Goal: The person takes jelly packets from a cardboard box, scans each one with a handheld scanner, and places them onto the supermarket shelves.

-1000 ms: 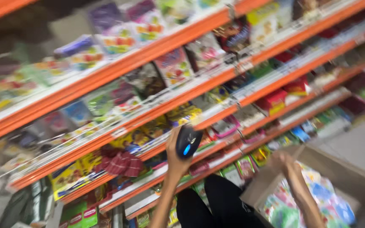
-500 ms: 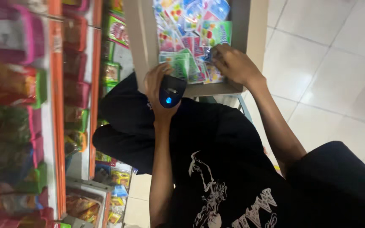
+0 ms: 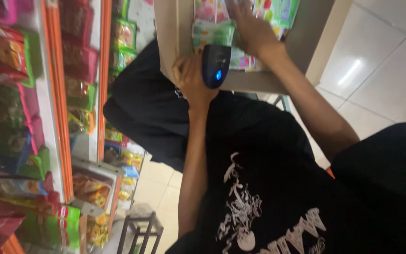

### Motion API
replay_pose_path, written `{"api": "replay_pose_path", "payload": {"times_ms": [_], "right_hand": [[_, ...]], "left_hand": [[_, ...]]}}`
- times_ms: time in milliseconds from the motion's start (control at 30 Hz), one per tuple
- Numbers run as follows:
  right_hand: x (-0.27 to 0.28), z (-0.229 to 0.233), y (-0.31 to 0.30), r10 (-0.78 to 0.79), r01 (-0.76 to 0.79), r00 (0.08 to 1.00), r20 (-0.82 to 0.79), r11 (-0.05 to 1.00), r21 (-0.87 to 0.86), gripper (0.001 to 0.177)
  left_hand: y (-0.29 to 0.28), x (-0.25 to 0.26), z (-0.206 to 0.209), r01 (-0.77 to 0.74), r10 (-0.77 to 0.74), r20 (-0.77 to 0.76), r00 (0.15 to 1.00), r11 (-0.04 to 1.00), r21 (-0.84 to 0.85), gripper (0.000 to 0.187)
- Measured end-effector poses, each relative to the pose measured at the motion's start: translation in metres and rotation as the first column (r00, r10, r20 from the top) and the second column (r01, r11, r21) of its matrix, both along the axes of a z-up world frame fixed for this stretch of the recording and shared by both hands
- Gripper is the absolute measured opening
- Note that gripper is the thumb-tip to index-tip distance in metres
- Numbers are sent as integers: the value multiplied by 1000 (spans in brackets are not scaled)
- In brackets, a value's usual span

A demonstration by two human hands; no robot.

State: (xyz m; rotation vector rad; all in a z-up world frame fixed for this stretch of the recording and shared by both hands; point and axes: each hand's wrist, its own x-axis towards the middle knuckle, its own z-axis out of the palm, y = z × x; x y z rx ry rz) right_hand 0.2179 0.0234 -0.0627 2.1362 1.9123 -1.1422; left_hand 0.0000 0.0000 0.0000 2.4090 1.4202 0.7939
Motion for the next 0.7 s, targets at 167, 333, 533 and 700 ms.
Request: {"api": "replay_pose_path", "payload": {"times_ms": [167, 333, 533, 700], "right_hand": [[-8, -12, -15, 83, -91, 996, 38, 934, 344, 94], [8, 2, -39, 123, -109, 991, -56, 971, 212, 70], [23, 10, -49, 113, -105, 785, -609, 993, 48, 59], [24, 12, -57, -21, 1, 747, -665, 1000, -30, 45]], "left_hand": [[1, -3, -4, 54, -54, 31, 998, 999, -6, 48], [2, 2, 1, 31, -29, 30, 999, 997, -68, 42], [4, 6, 9, 50, -51, 110, 993, 999, 14, 38], [3, 6, 12, 43, -42, 98, 994, 999, 0, 43]]}}
